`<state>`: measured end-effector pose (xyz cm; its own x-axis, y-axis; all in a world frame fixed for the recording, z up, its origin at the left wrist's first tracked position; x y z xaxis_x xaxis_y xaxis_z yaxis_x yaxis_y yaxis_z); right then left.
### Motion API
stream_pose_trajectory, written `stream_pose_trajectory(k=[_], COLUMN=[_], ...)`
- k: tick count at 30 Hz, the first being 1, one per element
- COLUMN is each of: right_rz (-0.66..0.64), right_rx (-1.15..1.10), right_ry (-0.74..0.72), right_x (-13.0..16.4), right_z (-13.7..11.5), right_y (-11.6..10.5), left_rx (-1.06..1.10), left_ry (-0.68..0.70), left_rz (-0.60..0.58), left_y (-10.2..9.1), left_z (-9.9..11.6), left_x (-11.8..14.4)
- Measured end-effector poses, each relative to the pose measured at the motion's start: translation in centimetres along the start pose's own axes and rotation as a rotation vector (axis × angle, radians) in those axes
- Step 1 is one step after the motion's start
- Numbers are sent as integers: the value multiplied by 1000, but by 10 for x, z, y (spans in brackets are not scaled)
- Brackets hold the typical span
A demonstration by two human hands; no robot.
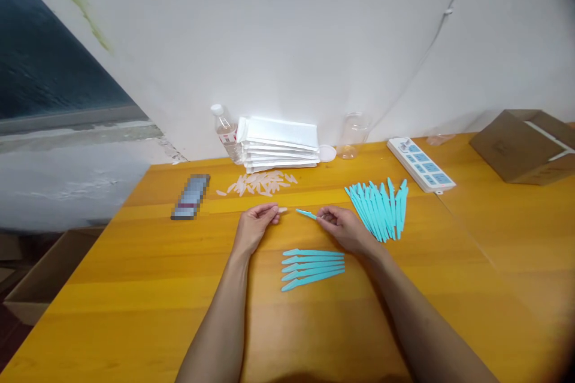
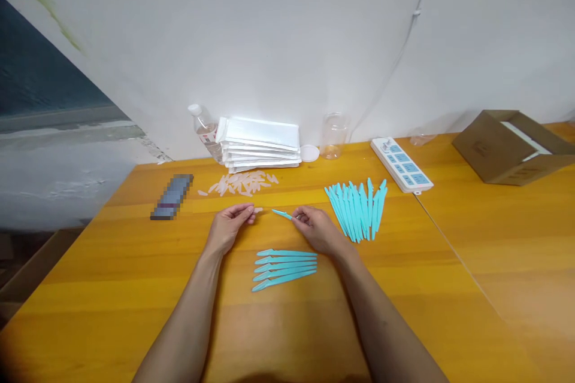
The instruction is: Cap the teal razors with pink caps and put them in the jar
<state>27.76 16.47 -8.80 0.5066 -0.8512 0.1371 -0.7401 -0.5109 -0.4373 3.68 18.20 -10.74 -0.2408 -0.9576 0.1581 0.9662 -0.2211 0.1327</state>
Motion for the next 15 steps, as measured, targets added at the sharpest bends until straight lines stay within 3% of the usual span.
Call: stream_pose_trajectory(k=[5,12,15], right_rz=[-101,-121,-125], right_rx=[-253,-259,-186], right_ry=[50,44,20], right_x=[-5,-5,-4], right_z=[11,10,4], right_y=[8,7,9], left_rx=[-101,-189,-352], left_ry=[-5,-1,-44], left_rz=[-107,-168,-245], left_y=[13,29,41], left_z=[0,-1,0], left_x=[1,2,7])
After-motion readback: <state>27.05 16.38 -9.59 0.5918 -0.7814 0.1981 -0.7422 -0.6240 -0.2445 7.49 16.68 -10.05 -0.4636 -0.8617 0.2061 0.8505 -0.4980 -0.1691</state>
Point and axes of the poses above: each hand's wrist, its own x-axis away from the middle knuckle, its own y-axis out of the palm, z = x × y, the point moved 7 cm from there along -x, towards the middle knuckle, and after that the axes turned 15 degrees about -z, right-handed, at the moved point
